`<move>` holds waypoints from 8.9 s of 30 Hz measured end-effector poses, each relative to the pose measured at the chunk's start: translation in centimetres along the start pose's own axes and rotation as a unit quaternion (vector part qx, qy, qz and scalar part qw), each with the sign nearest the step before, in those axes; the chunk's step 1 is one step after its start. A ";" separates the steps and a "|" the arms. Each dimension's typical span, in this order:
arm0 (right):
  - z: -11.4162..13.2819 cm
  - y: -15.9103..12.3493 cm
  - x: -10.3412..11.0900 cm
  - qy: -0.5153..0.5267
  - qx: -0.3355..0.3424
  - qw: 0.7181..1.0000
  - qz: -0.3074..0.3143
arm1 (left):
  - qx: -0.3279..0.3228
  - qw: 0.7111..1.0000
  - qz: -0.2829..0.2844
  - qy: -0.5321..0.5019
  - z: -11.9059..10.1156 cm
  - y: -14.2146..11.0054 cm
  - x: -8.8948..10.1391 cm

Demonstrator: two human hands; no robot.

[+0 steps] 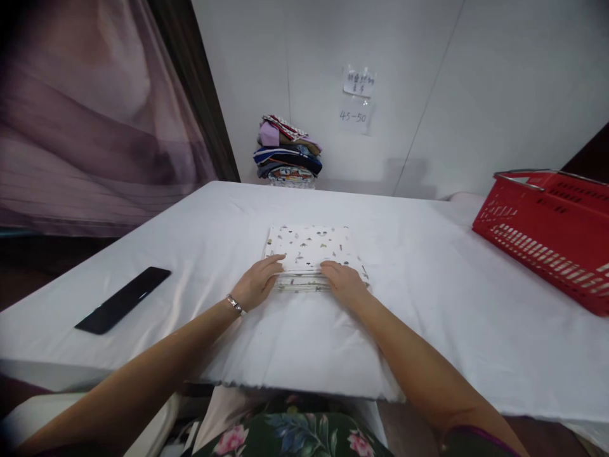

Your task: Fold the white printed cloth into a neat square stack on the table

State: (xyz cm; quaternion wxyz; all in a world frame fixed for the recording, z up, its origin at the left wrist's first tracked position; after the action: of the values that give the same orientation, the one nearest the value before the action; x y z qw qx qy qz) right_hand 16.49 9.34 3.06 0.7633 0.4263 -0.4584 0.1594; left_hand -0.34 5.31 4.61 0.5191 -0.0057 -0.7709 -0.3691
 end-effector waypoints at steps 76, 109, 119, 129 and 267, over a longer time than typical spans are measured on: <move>0.9 0.0 -1.0 -0.075 0.025 0.997 -0.008 | -0.073 0.984 0.051 0.156 -0.6 -0.1 0.1; 0.5 1.0 -0.7 0.045 -0.025 0.985 0.164 | -0.039 0.978 0.156 0.131 1.1 1.9 -0.8; -0.3 0.8 -1.3 0.018 -0.041 0.990 0.132 | -0.035 0.987 0.129 0.085 2.0 2.8 0.1; 0.8 0.9 -1.1 -0.028 -0.016 0.997 0.068 | -0.023 0.991 0.120 0.063 2.1 3.3 1.0; 3.3 0.4 -1.3 -0.095 0.137 0.986 0.026 | 0.056 0.988 0.121 0.080 4.1 -0.1 0.1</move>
State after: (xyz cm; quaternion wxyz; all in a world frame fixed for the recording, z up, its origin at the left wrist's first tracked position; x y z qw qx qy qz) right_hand 13.66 7.10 2.84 0.6465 0.5275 -0.5139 0.1994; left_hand -3.72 7.59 3.89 0.6198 -0.0408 -0.7397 -0.2591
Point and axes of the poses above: each hand's wrist, its own y-axis towards the middle knuckle, its own x-axis out of the back of the hand, z = x × y, the point moved 9 cm from there along y, towards the middle knuckle, and after that the axes turned 2 degrees about -z, right-handed, at the moved point
